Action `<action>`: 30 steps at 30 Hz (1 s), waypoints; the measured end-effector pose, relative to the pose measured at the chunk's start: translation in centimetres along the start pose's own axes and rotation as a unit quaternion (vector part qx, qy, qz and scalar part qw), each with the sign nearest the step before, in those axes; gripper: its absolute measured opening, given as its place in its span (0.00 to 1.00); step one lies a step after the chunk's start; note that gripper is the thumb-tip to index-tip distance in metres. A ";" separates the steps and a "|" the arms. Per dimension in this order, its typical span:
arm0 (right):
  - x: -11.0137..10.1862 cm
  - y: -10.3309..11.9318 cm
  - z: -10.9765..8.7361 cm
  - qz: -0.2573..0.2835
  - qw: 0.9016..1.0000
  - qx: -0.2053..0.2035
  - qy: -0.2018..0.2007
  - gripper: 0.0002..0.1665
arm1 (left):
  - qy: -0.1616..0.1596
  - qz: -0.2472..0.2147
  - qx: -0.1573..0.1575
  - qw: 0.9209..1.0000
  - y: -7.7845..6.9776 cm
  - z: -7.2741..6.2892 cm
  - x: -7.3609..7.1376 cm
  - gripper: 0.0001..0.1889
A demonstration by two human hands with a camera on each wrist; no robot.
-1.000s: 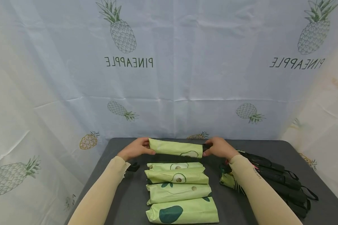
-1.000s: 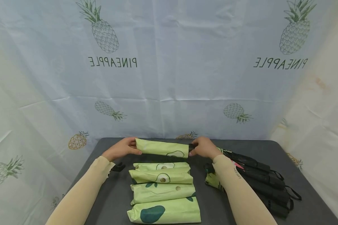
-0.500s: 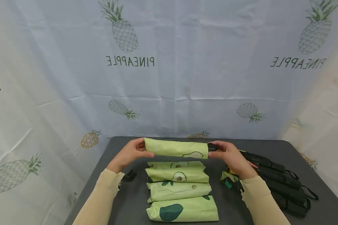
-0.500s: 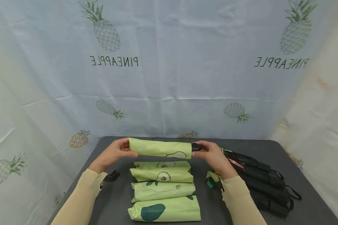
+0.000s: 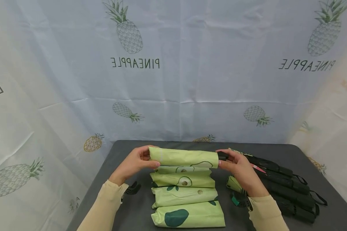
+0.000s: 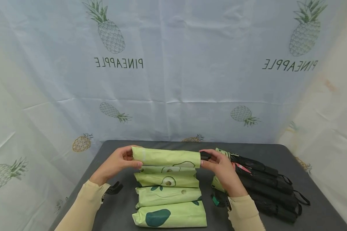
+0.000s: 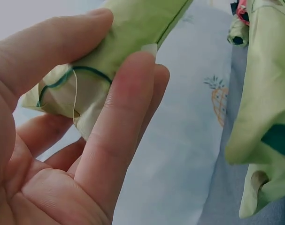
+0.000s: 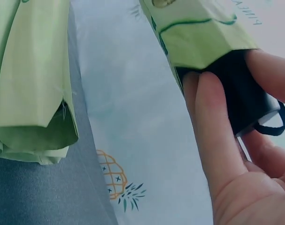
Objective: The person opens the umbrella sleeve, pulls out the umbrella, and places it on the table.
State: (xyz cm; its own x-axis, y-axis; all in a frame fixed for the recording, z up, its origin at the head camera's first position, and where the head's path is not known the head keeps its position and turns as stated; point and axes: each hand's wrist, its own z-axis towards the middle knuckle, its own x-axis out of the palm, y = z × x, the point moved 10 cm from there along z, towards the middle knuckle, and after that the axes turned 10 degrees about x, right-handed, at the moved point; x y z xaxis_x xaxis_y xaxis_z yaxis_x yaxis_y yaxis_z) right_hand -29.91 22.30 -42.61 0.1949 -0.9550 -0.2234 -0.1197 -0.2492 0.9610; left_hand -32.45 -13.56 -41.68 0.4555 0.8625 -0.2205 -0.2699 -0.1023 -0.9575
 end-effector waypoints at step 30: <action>0.0 0.1 -0.3 -0.023 0.999 0.016 -0.019 0.36 | -0.024 0.009 0.006 1.000 -0.7 -0.5 0.5 0.30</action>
State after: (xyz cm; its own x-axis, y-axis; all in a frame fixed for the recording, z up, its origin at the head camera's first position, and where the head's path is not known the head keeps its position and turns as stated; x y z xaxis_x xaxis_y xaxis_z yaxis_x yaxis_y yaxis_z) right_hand -29.67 22.31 -42.45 0.1640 -0.9476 -0.2741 -0.1421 -0.2977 0.9440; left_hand -31.66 -13.32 -41.24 0.4086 0.8839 -0.2277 -0.2874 -0.1121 -0.9512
